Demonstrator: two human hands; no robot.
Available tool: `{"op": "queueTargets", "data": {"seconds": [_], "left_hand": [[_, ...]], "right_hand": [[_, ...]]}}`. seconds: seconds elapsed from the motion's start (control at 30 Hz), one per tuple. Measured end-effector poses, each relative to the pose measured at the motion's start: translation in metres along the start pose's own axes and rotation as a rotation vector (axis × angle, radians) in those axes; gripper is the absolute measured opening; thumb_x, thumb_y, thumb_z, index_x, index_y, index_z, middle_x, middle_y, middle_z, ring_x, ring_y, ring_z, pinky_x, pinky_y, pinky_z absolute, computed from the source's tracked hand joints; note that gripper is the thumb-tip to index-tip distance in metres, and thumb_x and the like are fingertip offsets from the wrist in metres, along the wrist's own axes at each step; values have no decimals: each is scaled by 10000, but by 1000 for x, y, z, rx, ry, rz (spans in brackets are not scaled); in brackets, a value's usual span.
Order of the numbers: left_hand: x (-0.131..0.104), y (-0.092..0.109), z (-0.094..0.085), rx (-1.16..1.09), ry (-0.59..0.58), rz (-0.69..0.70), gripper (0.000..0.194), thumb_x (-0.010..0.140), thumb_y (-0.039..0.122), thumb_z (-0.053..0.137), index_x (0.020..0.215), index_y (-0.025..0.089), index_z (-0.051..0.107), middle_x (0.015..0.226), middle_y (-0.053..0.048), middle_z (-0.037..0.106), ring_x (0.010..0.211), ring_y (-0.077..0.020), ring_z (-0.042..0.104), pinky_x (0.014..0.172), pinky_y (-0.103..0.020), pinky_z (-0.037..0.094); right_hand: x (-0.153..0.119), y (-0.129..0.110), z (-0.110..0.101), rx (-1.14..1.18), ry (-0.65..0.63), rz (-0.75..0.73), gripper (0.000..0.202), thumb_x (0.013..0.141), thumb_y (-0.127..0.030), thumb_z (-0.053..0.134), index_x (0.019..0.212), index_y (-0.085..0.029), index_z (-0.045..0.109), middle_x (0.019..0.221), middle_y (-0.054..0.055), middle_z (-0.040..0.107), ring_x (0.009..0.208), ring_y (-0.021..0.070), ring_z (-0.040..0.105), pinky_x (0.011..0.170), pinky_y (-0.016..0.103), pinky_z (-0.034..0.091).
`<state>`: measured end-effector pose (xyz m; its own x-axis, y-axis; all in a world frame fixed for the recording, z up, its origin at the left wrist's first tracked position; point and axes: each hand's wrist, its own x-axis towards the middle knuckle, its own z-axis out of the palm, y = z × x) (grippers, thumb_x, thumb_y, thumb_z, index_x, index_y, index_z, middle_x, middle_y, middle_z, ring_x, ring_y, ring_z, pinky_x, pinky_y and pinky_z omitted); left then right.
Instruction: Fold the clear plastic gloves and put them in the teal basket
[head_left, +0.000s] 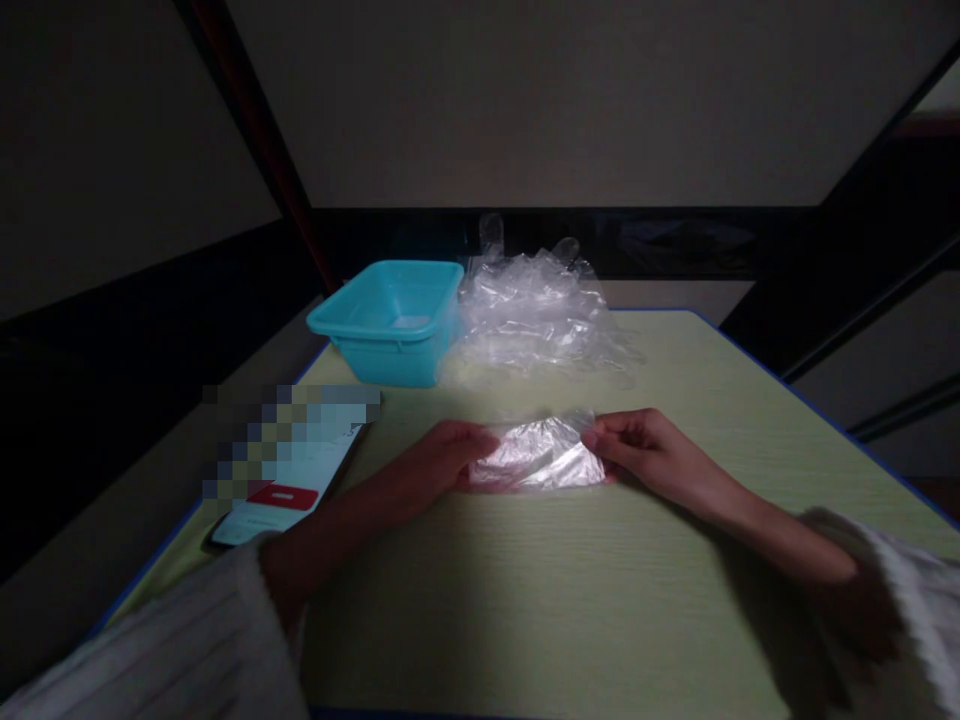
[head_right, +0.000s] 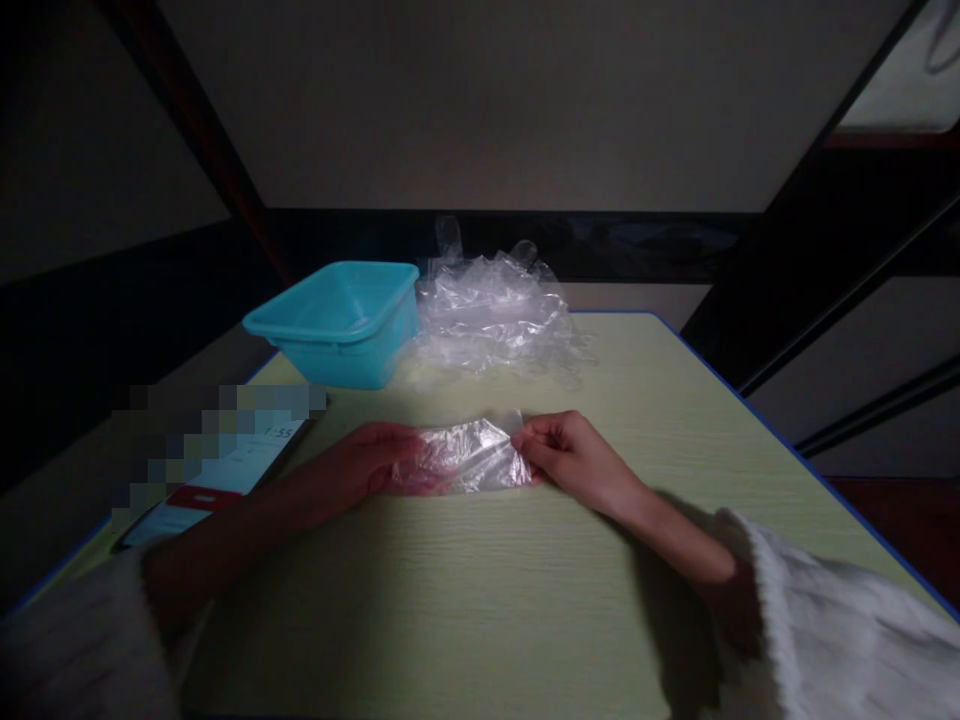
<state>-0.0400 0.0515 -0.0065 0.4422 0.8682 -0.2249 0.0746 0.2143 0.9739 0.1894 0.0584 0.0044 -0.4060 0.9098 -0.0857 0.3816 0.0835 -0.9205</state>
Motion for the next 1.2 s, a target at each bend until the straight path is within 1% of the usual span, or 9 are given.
{"op": "queueTargets", "data": {"seconds": [0.1,0.23,0.3,0.4,0.53,0.77,0.9,1.03,1.2], "left_hand": [[1,2,-2,-174,22,-86,267,706,374,670,771,122,612,771,-60,678,788,-194,655,768,-347,503],[2,6,-7,-119,76,-169,244,715,327,662,819,113,607,724,-45,679,677,-154,654,705,-298,504],[1,10,-7,-78,94,-196,196,755,279,619,858,113,594,733,-52,689,645,-141,653,681,-275,504],[-1,19,-3,-40,168,-228,226,802,191,548,1019,137,522,726,-42,700,622,-140,661,644,-255,508],[-4,30,4,79,295,-257,424,820,128,503,1217,145,355,681,-10,690,553,-141,658,558,-228,499],[-2,23,-4,224,289,-162,639,786,91,520,1323,104,172,635,27,651,465,-126,623,414,-167,372],[0,16,-6,302,324,-99,742,722,60,571,1333,125,155,673,51,622,474,-108,612,381,-149,337],[-1,14,-3,340,382,-54,804,680,38,596,1333,152,141,708,79,586,447,-71,581,429,-157,404],[-4,14,2,356,358,12,863,641,12,608,1332,177,119,720,92,554,467,-69,585,489,-179,459]], "right_hand": [[2,2,1,6,29,19,391,691,-514,597,533,-173,487,472,-40,432,424,70,373,421,221,278],[4,6,3,-59,84,10,368,719,-456,546,496,-177,458,443,-36,422,400,61,341,399,219,247],[5,7,5,-84,115,2,311,727,-409,525,534,-169,483,450,-27,450,394,64,356,393,219,263],[5,7,8,-118,190,-14,195,728,-335,518,755,-144,546,462,-25,506,387,87,417,384,219,310],[5,7,11,-229,303,-102,324,730,-253,513,1030,-133,494,505,-37,544,402,113,485,395,224,364],[5,8,11,-306,371,-156,354,725,-212,484,1069,-142,435,559,-31,561,405,112,496,416,238,403],[7,10,11,-295,381,-168,359,719,-193,462,1071,-141,416,567,-30,557,403,111,506,411,234,401],[7,12,12,-267,380,-174,358,732,-201,457,1080,-139,399,580,-34,542,377,98,495,386,222,388],[6,13,13,-236,401,-181,350,753,-234,484,1082,-156,395,606,-29,544,375,88,495,367,209,370]]}}
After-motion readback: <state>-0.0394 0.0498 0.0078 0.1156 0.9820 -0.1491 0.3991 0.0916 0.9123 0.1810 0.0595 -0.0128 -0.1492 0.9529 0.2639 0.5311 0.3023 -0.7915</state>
